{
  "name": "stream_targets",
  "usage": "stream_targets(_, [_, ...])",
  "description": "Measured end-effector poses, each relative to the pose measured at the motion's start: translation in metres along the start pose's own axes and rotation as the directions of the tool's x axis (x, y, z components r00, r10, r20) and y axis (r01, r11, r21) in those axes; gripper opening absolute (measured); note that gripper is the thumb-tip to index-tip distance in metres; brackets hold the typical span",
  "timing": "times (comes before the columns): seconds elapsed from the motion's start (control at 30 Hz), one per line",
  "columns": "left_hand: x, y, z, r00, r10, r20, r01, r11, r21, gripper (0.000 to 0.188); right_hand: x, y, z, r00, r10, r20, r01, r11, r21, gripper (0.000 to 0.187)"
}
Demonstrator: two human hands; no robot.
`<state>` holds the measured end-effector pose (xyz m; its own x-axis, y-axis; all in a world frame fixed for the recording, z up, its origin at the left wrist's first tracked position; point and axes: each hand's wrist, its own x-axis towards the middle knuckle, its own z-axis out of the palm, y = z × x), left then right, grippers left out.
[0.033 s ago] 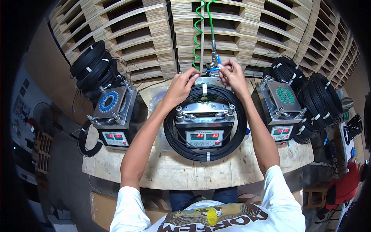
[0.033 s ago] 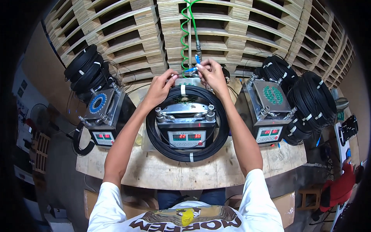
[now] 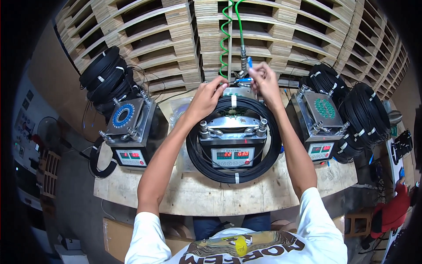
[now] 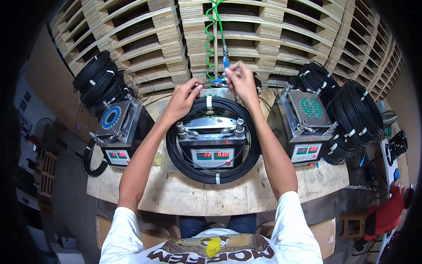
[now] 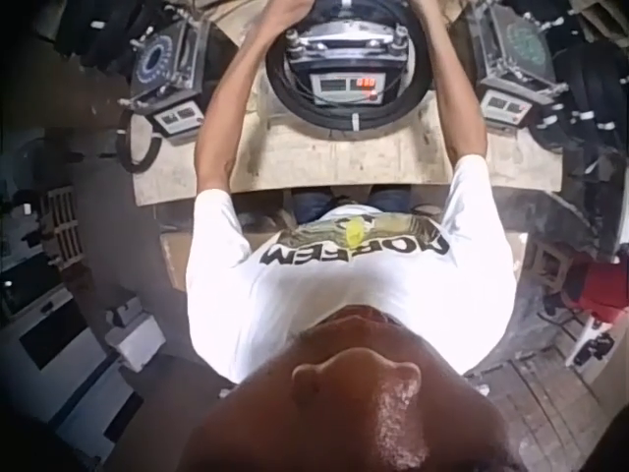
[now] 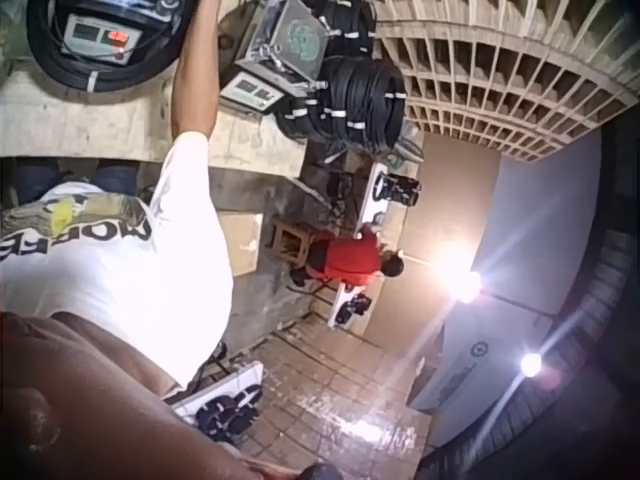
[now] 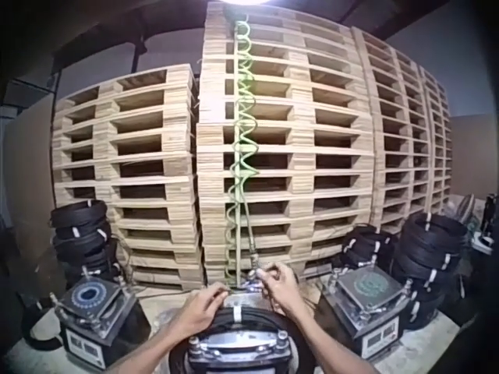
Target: Placing a cable coil into a specialized machine, applying a liquid substance via syringe, and removing the processed coil.
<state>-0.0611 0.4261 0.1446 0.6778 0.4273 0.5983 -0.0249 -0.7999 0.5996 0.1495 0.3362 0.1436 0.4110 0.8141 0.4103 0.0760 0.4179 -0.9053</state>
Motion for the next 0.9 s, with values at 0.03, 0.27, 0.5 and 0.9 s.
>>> stream_targets(0.03, [0.003,0.0,0.005,1.0,0.001,0.003,-0.001,1.0,-0.005,0.018,0.006,-0.001,-0.001,0.996,-0.068,-0.051,0.068,0.998,-0.002,0.014])
stream_targets(0.27, [0.003,-0.027,-0.012,0.981,-0.166,-0.099,0.156,0.983,-0.098,0.022,0.008,0.002,-0.008,0.997,-0.039,0.065,0.057,0.955,-0.291,0.016])
stream_targets(0.5, [0.015,-0.046,-0.07,0.927,-0.375,-0.018,0.312,0.796,-0.518,0.033,0.003,-0.015,-0.042,0.99,0.074,0.119,-0.042,0.967,-0.25,0.028])
stream_targets(0.9, [0.044,-0.032,-0.05,0.968,-0.163,0.191,0.206,0.95,-0.234,0.035,0.029,-0.024,-0.046,0.983,-0.142,0.117,0.18,0.878,-0.443,0.033])
